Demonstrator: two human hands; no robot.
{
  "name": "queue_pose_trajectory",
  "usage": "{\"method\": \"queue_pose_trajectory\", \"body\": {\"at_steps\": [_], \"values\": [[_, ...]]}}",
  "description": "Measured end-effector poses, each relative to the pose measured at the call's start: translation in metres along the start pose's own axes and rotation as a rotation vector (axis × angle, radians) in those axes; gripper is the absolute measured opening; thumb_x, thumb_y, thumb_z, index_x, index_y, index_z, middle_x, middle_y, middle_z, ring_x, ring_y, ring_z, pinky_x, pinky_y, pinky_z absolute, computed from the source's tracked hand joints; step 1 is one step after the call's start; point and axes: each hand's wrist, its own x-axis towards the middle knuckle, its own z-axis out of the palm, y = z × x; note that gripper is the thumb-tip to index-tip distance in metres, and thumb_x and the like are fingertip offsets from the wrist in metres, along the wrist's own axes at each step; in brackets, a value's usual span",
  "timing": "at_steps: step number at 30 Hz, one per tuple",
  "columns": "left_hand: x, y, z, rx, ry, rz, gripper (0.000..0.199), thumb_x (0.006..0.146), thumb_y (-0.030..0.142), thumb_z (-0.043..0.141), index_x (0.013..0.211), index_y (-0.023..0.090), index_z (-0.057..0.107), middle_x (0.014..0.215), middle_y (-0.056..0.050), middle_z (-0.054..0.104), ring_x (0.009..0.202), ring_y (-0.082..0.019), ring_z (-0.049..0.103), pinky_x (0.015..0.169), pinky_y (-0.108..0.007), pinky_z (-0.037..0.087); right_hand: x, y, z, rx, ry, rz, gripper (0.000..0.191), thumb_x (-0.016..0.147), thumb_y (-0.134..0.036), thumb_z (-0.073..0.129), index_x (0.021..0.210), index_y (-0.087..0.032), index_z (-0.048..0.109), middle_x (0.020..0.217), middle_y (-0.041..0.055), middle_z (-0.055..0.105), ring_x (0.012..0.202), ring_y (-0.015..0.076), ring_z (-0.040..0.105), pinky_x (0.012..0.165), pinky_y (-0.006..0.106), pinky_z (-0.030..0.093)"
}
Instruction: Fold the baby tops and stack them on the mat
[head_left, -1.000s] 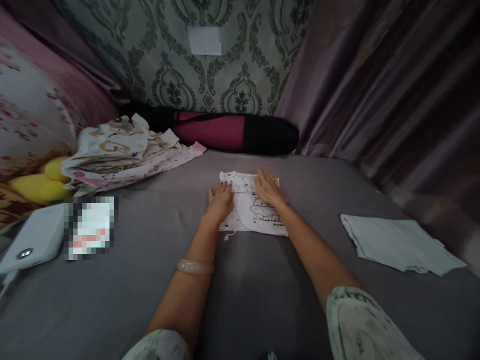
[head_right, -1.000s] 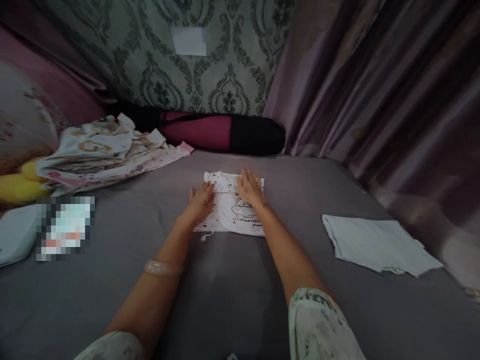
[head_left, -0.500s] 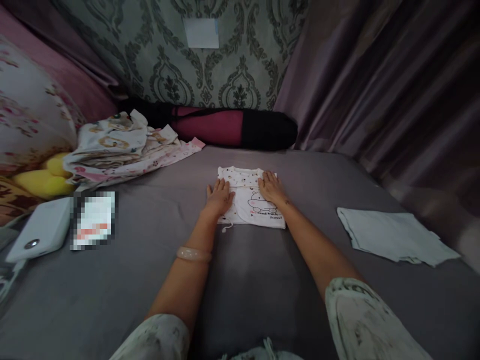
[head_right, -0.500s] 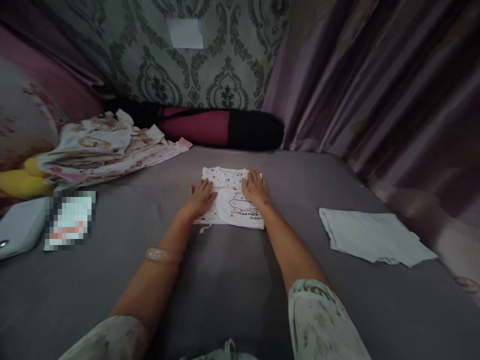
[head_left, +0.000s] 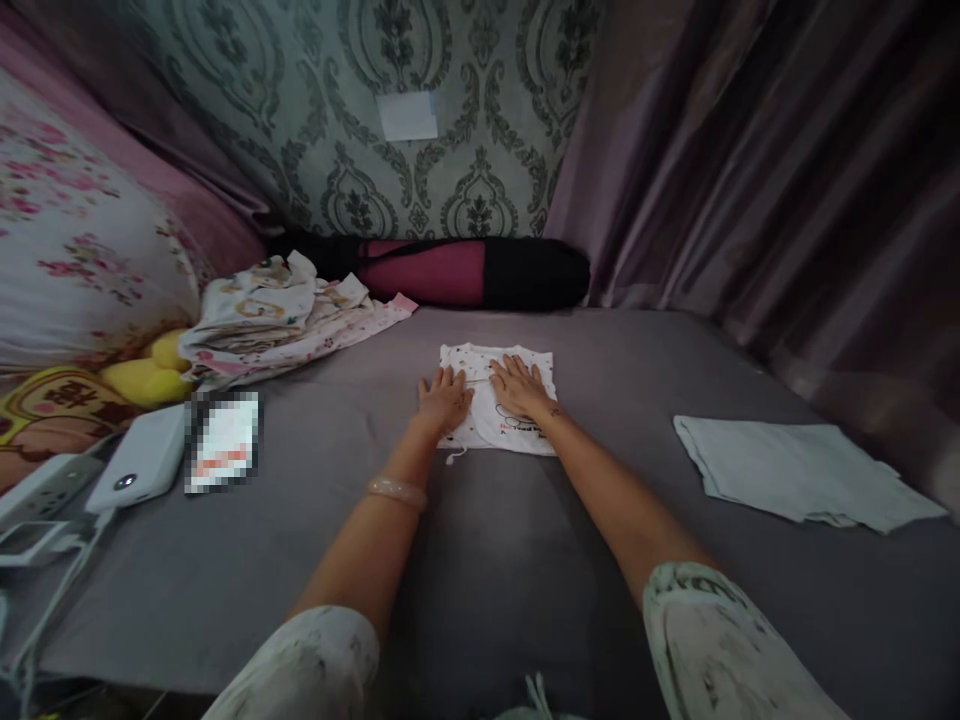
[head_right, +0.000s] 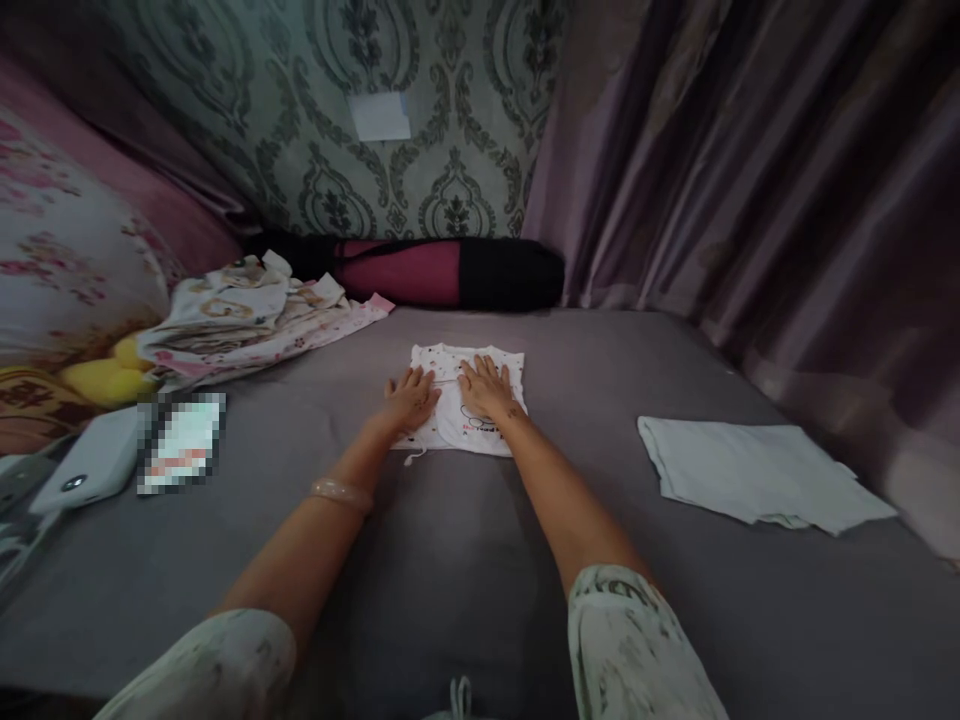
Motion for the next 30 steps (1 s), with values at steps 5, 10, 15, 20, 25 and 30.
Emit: {"method": "queue_pose_trajectory", "body": {"at_steps": [5,10,15,20,25,30], "values": [[0.021,0.004,-0.028,0.077,0.016,-0.003,0.052,0.098,0.045,0.023,0.119,0.018,0.061,0.131,-0.016,0.058,0.124,-0.032,0.05,0.107,-0.058,0.027,0.008,0.018,-0.017,0.068,0.066,0.06,0.059,0.099,-0.043,0.01,0.15,-0.02,0.031,0.158,0.0089,0.023,0.146,0.0245,0.015,0.116,0.052,0.012],[0.042,-0.007,-0.019,0.079,0.225,0.155,0.051,0.099,0.038,0.022,0.139,0.014,0.044,0.147,-0.013,0.044,0.138,-0.025,0.035,0.115,-0.046,0.02,0.004,0.041,-0.014,-0.096,0.171,0.017,0.057,0.099,-0.041,0.02,0.148,-0.015,0.034,0.157,0.0124,0.024,0.145,0.0262,0.016,0.117,0.048,0.01],[0.056,-0.022,0.008,0.036,0.126,0.25,0.061,0.099,0.044,0.017,0.147,0.012,0.033,0.155,-0.014,0.03,0.144,-0.028,0.023,0.117,-0.047,0.016,-0.001,0.05,-0.003,-0.116,0.09,-0.058,0.057,0.1,-0.042,0.017,0.15,-0.019,0.03,0.157,0.0101,0.025,0.145,0.0253,0.019,0.117,0.045,0.012],[0.058,-0.024,0.014,0.025,0.118,0.229,0.062,0.098,0.047,0.015,0.149,0.014,0.029,0.157,-0.011,0.027,0.145,-0.026,0.02,0.117,-0.046,0.017,0.0,0.052,0.002,-0.108,0.102,-0.063,0.059,0.1,-0.045,0.014,0.15,-0.02,0.03,0.157,0.0088,0.025,0.145,0.0247,0.019,0.117,0.046,0.011],[0.055,-0.019,0.004,0.072,0.097,0.222,0.062,0.099,0.044,0.015,0.149,0.012,0.029,0.157,-0.013,0.025,0.145,-0.027,0.019,0.116,-0.049,0.015,0.004,0.052,-0.003,-0.087,0.054,-0.053,0.059,0.099,-0.045,0.015,0.151,-0.019,0.029,0.157,0.0093,0.024,0.145,0.0251,0.017,0.118,0.047,0.01],[0.036,-0.012,-0.011,0.145,0.176,0.274,0.064,0.098,0.045,0.022,0.148,0.006,0.027,0.157,-0.019,0.022,0.146,-0.029,0.016,0.117,-0.049,0.008,-0.009,0.042,-0.018,-0.04,0.043,-0.051,0.062,0.099,-0.046,0.018,0.153,-0.016,0.022,0.159,0.0116,0.017,0.146,0.0256,0.012,0.118,0.049,0.006]]}}
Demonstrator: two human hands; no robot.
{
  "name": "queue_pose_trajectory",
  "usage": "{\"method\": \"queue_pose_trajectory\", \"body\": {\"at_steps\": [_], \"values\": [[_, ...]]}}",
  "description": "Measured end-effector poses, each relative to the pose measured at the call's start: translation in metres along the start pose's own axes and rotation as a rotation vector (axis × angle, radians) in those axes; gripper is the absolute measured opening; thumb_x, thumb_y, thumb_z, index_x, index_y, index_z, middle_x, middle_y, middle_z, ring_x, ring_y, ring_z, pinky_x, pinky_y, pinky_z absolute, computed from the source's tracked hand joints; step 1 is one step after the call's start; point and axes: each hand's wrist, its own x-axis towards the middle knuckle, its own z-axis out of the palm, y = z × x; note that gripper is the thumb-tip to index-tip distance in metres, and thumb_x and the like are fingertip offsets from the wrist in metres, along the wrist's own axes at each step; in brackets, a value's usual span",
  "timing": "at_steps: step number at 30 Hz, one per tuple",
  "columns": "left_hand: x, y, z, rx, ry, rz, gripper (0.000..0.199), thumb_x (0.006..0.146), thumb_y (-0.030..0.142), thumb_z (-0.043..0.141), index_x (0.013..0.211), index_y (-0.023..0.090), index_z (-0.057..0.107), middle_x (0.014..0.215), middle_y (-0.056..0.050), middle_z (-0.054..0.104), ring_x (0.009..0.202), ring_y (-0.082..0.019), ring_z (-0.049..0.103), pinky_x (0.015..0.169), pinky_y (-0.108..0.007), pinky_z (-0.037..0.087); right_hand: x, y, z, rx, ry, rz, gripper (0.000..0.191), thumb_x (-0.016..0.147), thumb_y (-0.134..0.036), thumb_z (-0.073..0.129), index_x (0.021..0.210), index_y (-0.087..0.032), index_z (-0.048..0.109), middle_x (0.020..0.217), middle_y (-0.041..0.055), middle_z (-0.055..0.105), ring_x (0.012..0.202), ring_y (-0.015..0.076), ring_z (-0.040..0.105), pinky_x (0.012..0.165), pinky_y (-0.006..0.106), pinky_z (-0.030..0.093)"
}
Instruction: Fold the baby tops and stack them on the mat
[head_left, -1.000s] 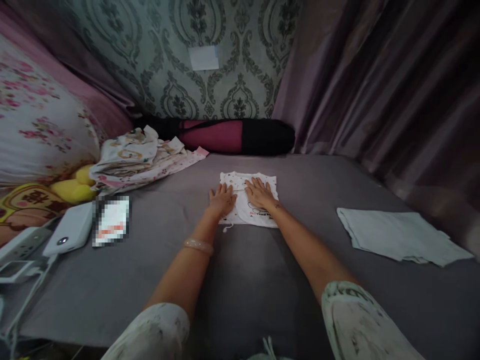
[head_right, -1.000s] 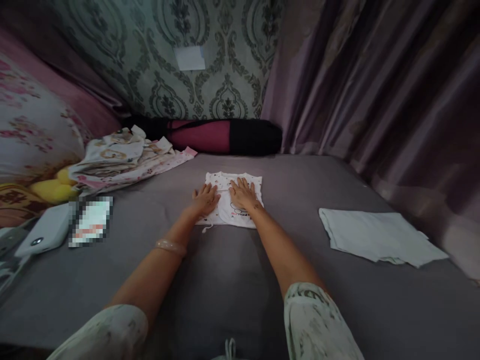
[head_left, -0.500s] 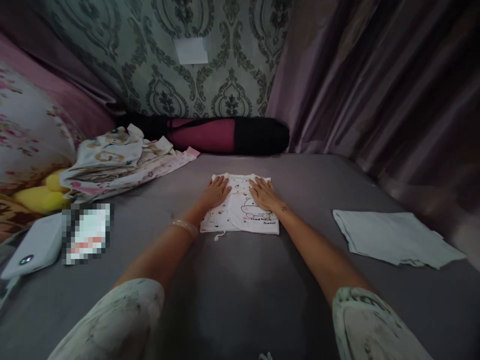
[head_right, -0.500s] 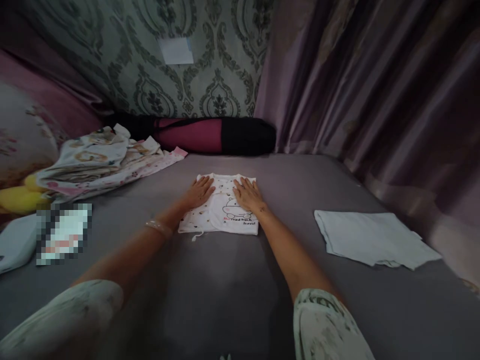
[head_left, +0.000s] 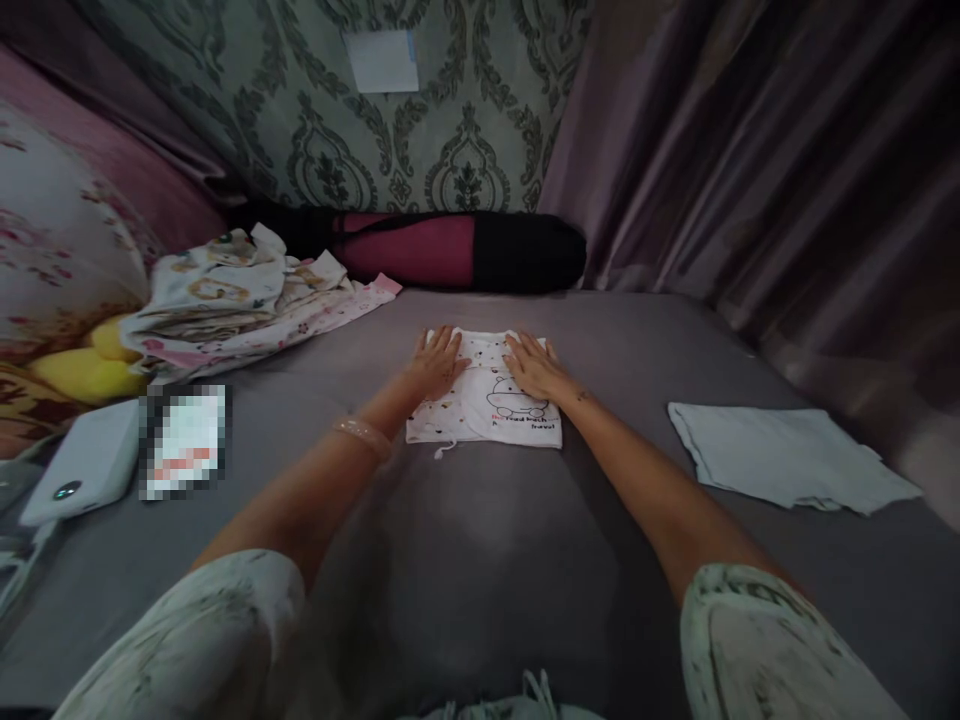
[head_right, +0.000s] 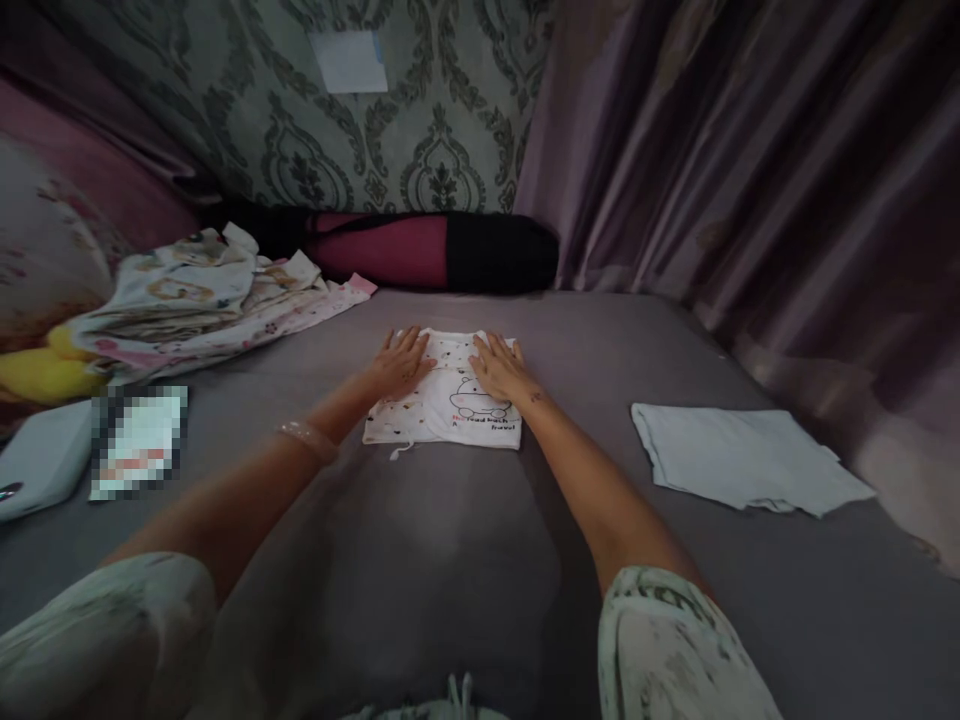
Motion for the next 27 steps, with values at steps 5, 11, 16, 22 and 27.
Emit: {"method": "queue_pose_trajectory", "body": {"at_steps": [5,11,16,22,27], "values": [[-0.048,0.011,-0.008,-0.076,-0.092,0.173,0.064,0.098,0.049,0.017,0.149,0.012,0.027,0.157,-0.015,0.023,0.146,-0.025,0.017,0.118,-0.046,0.011,-0.046,-0.016,-0.002,0.029,0.01,-0.121,0.062,0.099,-0.049,0.017,0.152,-0.019,0.024,0.16,0.01,0.014,0.147,0.0243,0.008,0.118,0.049,0.008],[-0.086,0.017,0.008,-0.126,-0.106,0.246,0.063,0.098,0.054,0.015,0.151,0.022,0.024,0.158,-0.009,0.021,0.147,-0.022,0.015,0.118,-0.046,0.008,-0.084,-0.026,0.014,-0.002,-0.049,-0.188,0.058,0.099,-0.051,0.019,0.151,-0.028,0.029,0.159,0.0056,0.017,0.146,0.0274,0.011,0.117,0.054,0.009],[-0.087,0.02,0.015,-0.102,-0.079,0.231,0.061,0.098,0.053,0.016,0.151,0.024,0.026,0.158,-0.007,0.023,0.146,-0.023,0.019,0.118,-0.045,0.012,-0.086,-0.027,0.021,-0.047,-0.028,-0.188,0.056,0.099,-0.051,0.019,0.15,-0.03,0.031,0.159,0.0033,0.02,0.146,0.0272,0.014,0.117,0.054,0.009],[-0.087,0.019,0.015,-0.092,-0.05,0.234,0.06,0.099,0.052,0.017,0.15,0.024,0.028,0.157,-0.008,0.026,0.145,-0.024,0.022,0.117,-0.046,0.013,-0.086,-0.027,0.019,-0.05,-0.044,-0.186,0.057,0.099,-0.052,0.019,0.15,-0.029,0.03,0.159,0.0046,0.02,0.146,0.0275,0.014,0.117,0.055,0.009],[-0.086,0.021,0.013,-0.097,-0.107,0.223,0.061,0.098,0.052,0.016,0.151,0.023,0.025,0.158,-0.008,0.023,0.146,-0.023,0.018,0.117,-0.046,0.012,-0.083,-0.027,0.018,-0.047,-0.069,-0.179,0.056,0.099,-0.052,0.021,0.15,-0.03,0.031,0.159,0.0046,0.02,0.146,0.0279,0.014,0.116,0.056,0.011]]}}
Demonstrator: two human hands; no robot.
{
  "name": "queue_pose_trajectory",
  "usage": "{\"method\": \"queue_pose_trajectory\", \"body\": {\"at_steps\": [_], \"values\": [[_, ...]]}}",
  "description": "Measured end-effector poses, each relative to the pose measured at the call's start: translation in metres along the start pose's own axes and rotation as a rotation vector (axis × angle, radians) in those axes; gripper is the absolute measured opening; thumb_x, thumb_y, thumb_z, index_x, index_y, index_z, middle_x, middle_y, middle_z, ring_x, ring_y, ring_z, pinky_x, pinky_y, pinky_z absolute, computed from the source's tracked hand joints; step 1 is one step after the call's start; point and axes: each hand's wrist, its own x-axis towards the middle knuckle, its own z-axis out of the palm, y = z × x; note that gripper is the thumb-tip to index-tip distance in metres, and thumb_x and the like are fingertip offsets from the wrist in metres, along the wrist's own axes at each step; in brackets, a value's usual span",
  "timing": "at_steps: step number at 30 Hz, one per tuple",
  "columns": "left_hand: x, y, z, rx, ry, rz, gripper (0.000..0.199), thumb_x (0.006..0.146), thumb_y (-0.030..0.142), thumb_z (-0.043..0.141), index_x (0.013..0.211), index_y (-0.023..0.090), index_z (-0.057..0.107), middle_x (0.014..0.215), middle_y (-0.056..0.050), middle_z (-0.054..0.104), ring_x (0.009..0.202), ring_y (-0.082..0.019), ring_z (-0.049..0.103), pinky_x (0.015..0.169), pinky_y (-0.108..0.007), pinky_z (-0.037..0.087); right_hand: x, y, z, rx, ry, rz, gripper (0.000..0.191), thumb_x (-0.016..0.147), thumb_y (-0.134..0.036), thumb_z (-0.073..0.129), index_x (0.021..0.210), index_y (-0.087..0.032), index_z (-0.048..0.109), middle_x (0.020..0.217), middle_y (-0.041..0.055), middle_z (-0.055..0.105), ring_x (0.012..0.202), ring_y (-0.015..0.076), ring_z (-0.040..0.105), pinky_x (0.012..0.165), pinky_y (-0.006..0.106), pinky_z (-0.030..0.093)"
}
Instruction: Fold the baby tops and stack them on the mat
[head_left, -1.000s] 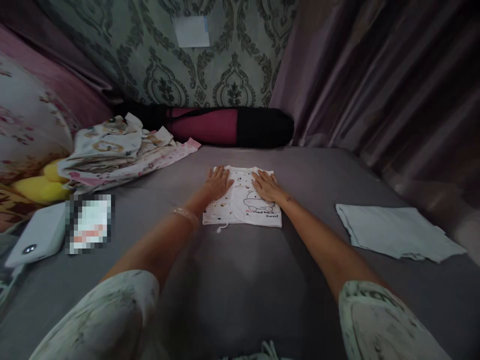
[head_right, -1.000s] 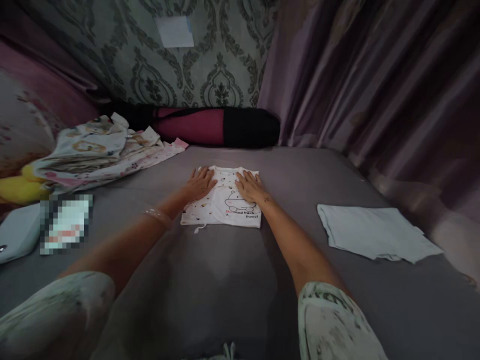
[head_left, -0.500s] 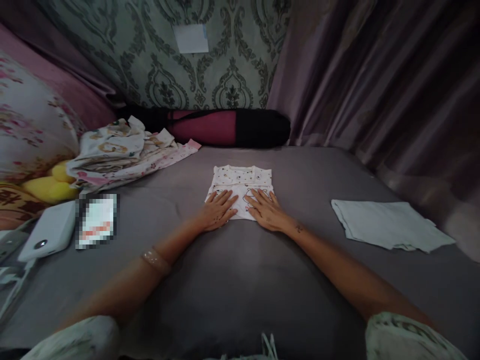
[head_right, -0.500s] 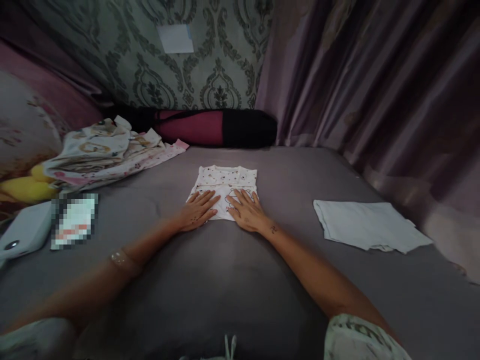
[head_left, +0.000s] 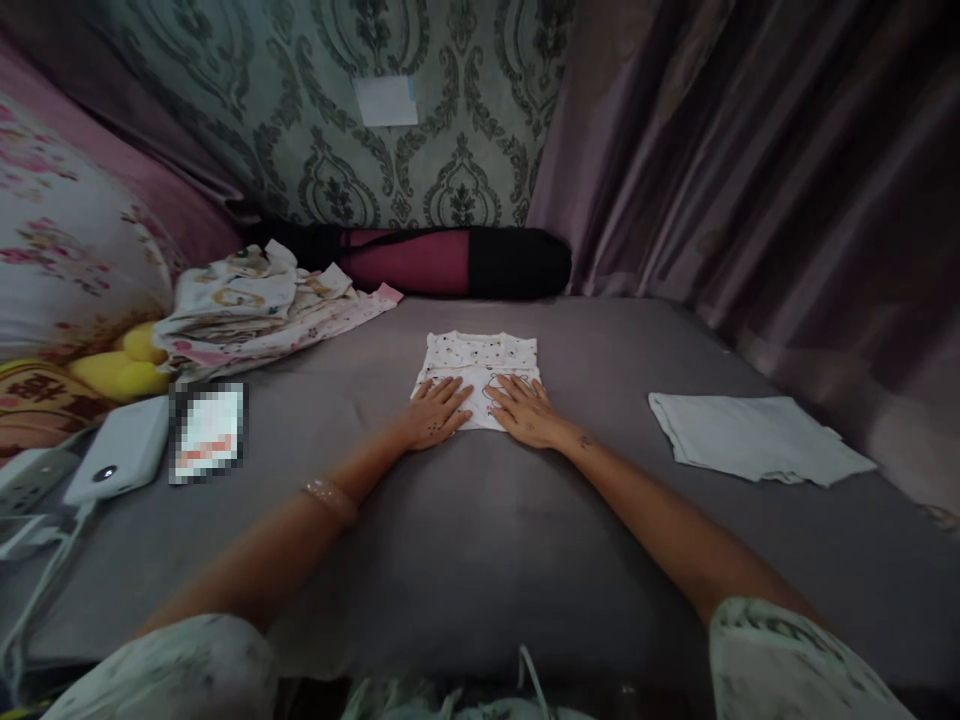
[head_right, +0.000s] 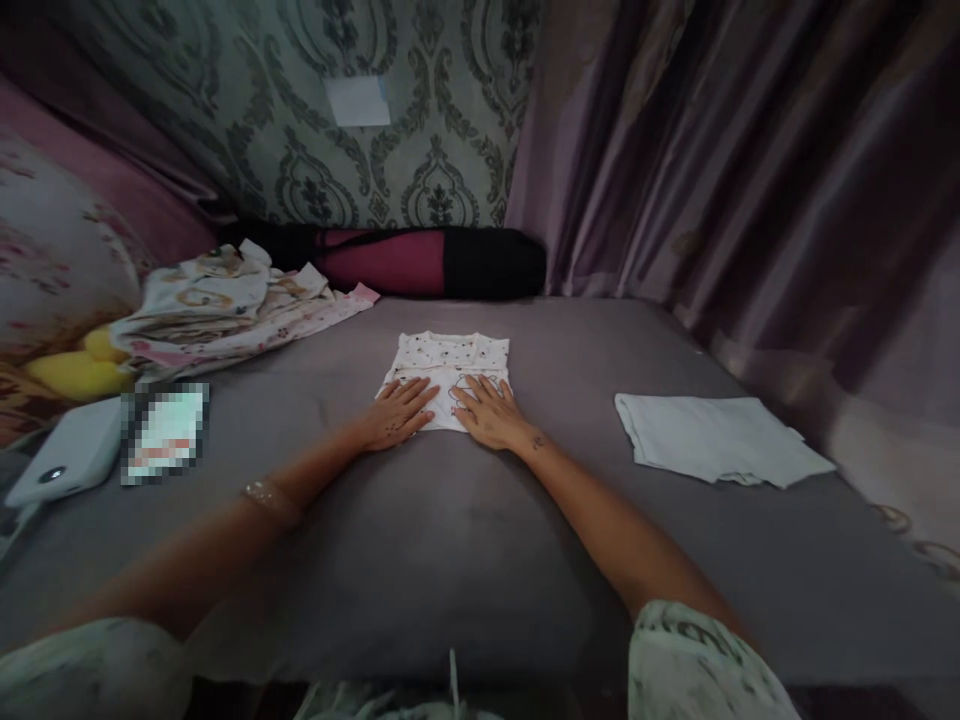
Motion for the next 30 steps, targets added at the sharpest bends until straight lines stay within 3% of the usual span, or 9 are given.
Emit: {"method": "queue_pose_trajectory", "body": {"at_steps": [5,11,17,24,30], "values": [[-0.008,0.007,-0.009,0.004,0.086,-0.073,0.065,0.097,0.055,0.019,0.15,0.018,0.026,0.156,-0.013,0.027,0.145,-0.025,0.022,0.117,-0.045,0.013,-0.004,-0.008,-0.006,0.045,0.025,0.004,0.056,0.099,-0.049,0.025,0.147,-0.024,0.036,0.156,0.0095,0.028,0.144,0.026,0.022,0.115,0.051,0.014],[-0.04,0.011,-0.025,-0.033,0.199,-0.029,0.057,0.094,0.059,0.032,0.125,0.017,0.055,0.126,-0.013,0.056,0.115,-0.027,0.052,0.097,-0.042,0.039,-0.025,-0.023,-0.006,0.069,0.206,-0.15,0.043,0.096,-0.041,0.045,0.132,-0.021,0.054,0.135,0.0113,0.051,0.125,0.0243,0.042,0.106,0.04,0.031],[-0.054,0.005,-0.026,-0.089,0.16,0.107,0.036,0.097,0.045,0.038,0.104,0.018,0.061,0.106,-0.01,0.063,0.102,-0.022,0.057,0.089,-0.036,0.043,-0.031,-0.025,-0.003,0.063,0.223,-0.194,0.03,0.096,-0.035,0.048,0.117,-0.021,0.065,0.11,0.0089,0.059,0.102,0.0223,0.05,0.091,0.034,0.04],[-0.052,0.006,-0.028,0.029,0.125,0.193,0.037,0.1,0.031,0.028,0.101,0.018,0.063,0.099,-0.01,0.062,0.096,-0.02,0.056,0.086,-0.033,0.045,-0.03,-0.031,-0.01,-0.111,0.213,-0.234,0.027,0.099,-0.029,0.044,0.11,-0.018,0.067,0.104,0.0088,0.06,0.098,0.0207,0.052,0.084,0.03,0.04],[-0.042,0.01,-0.034,0.143,0.082,0.187,0.028,0.095,0.024,0.034,0.087,0.017,0.06,0.094,-0.009,0.062,0.09,-0.021,0.057,0.08,-0.031,0.046,-0.027,-0.034,-0.009,-0.247,0.181,-0.248,0.025,0.099,-0.021,0.041,0.111,-0.017,0.063,0.104,0.0092,0.06,0.095,0.02,0.052,0.082,0.03,0.04]]}}
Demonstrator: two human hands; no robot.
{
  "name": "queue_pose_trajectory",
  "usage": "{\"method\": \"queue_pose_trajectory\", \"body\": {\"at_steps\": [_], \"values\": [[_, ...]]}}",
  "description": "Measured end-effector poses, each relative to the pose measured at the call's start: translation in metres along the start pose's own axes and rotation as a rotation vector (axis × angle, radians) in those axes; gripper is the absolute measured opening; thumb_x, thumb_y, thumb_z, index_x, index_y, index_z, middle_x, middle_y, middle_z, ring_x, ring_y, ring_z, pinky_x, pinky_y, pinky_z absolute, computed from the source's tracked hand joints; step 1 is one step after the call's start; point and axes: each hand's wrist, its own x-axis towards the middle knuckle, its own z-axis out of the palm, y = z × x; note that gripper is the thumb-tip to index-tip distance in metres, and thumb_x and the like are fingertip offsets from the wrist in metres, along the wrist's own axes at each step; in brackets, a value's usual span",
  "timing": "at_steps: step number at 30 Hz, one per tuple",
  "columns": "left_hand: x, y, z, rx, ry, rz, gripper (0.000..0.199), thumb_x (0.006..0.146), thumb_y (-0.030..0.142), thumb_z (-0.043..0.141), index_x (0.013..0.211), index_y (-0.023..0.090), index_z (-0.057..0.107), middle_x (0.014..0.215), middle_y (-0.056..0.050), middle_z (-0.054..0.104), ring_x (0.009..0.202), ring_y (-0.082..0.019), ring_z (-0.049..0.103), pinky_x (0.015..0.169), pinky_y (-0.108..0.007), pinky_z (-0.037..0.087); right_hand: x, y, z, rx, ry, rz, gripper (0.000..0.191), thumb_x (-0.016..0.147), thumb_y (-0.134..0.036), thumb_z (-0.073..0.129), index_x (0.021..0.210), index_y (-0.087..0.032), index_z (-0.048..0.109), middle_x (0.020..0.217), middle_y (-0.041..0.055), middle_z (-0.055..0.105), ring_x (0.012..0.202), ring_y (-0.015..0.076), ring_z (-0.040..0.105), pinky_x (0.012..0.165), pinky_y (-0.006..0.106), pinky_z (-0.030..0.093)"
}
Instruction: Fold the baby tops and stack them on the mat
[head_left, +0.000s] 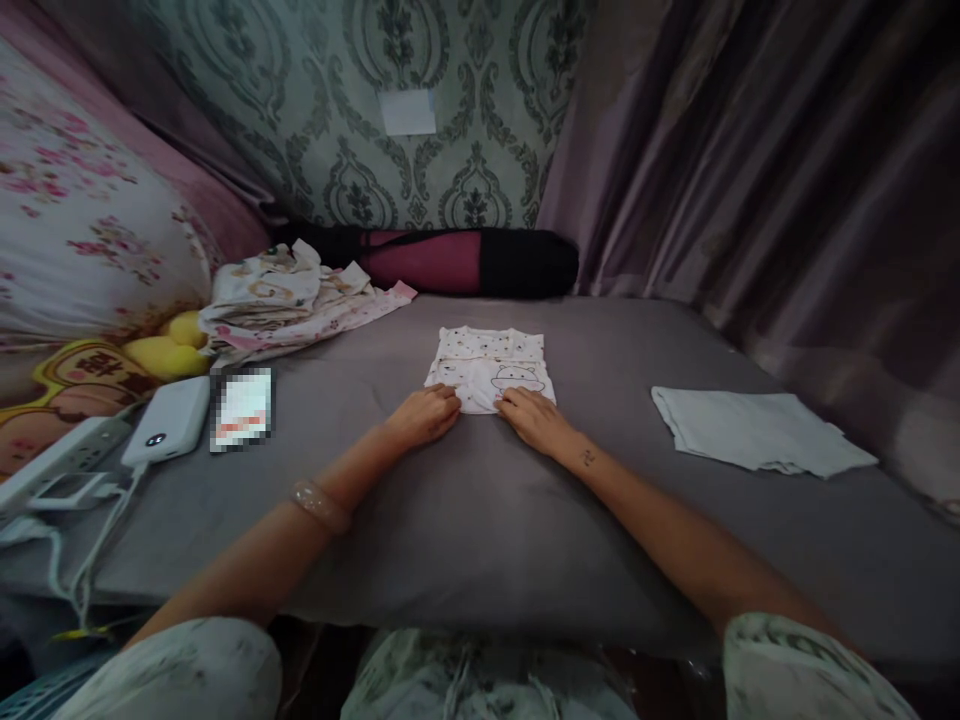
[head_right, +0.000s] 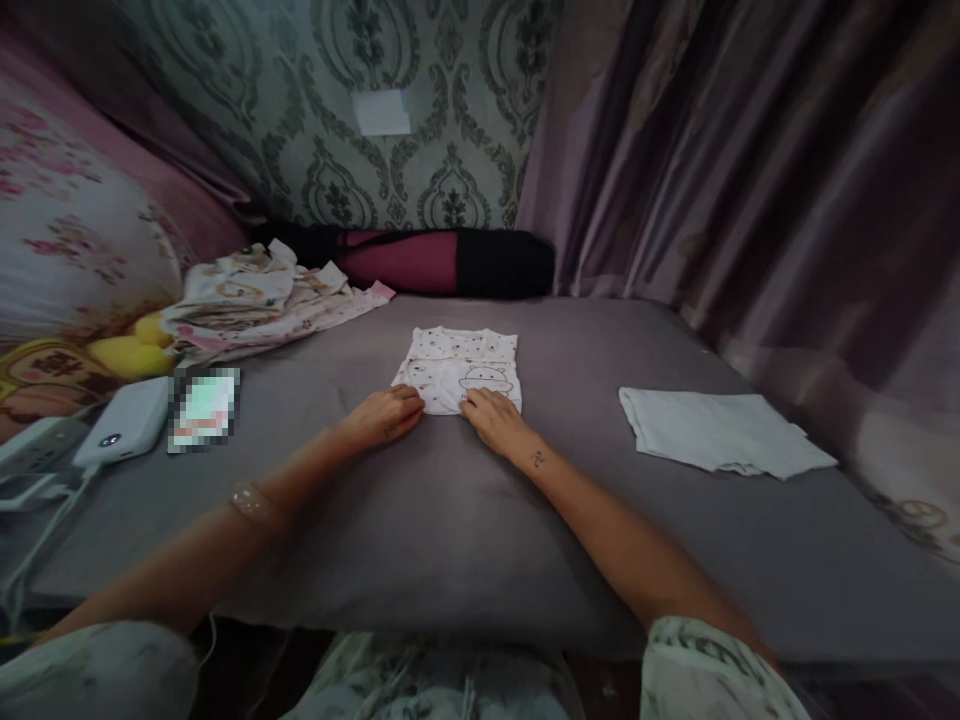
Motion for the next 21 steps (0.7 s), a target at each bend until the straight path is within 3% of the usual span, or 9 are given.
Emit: {"method": "queue_pose_trajectory", "body": {"at_steps": [6,13,18,21], "values": [[0.012,0.005,0.002,0.015,0.031,-0.155,0.019,0.092,0.024,0.038,0.093,0.016,0.055,0.094,-0.011,0.062,0.093,-0.023,0.058,0.081,-0.033,0.046,0.005,-0.003,0.0,-0.091,-0.022,0.008,0.026,0.096,-0.01,0.038,0.11,-0.015,0.059,0.103,0.01,0.059,0.094,0.0206,0.052,0.08,0.03,0.04],[0.015,-0.006,0.025,-0.101,0.059,-0.223,0.024,0.096,0.017,0.027,0.104,0.016,0.05,0.101,-0.011,0.061,0.097,-0.022,0.057,0.087,-0.034,0.045,0.012,0.002,0.003,0.0,-0.008,0.098,0.026,0.097,-0.011,0.036,0.107,-0.017,0.06,0.103,0.0086,0.059,0.093,0.0188,0.053,0.082,0.029,0.039],[0.013,-0.021,0.031,-0.233,0.138,-0.102,0.029,0.099,0.04,0.036,0.108,0.018,0.051,0.105,-0.01,0.06,0.101,-0.022,0.057,0.09,-0.035,0.045,0.008,0.01,-0.002,0.064,0.003,0.054,0.023,0.1,-0.026,0.042,0.108,-0.018,0.061,0.102,0.0075,0.059,0.092,0.0187,0.054,0.081,0.029,0.04],[0.002,-0.03,0.026,-0.209,0.19,-0.008,0.034,0.096,0.046,0.042,0.109,0.018,0.055,0.105,-0.011,0.06,0.1,-0.023,0.057,0.089,-0.036,0.046,-0.004,0.015,-0.006,0.057,0.014,0.035,0.024,0.098,-0.021,0.042,0.111,-0.018,0.062,0.103,0.0084,0.06,0.093,0.0196,0.055,0.082,0.031,0.042]]}}
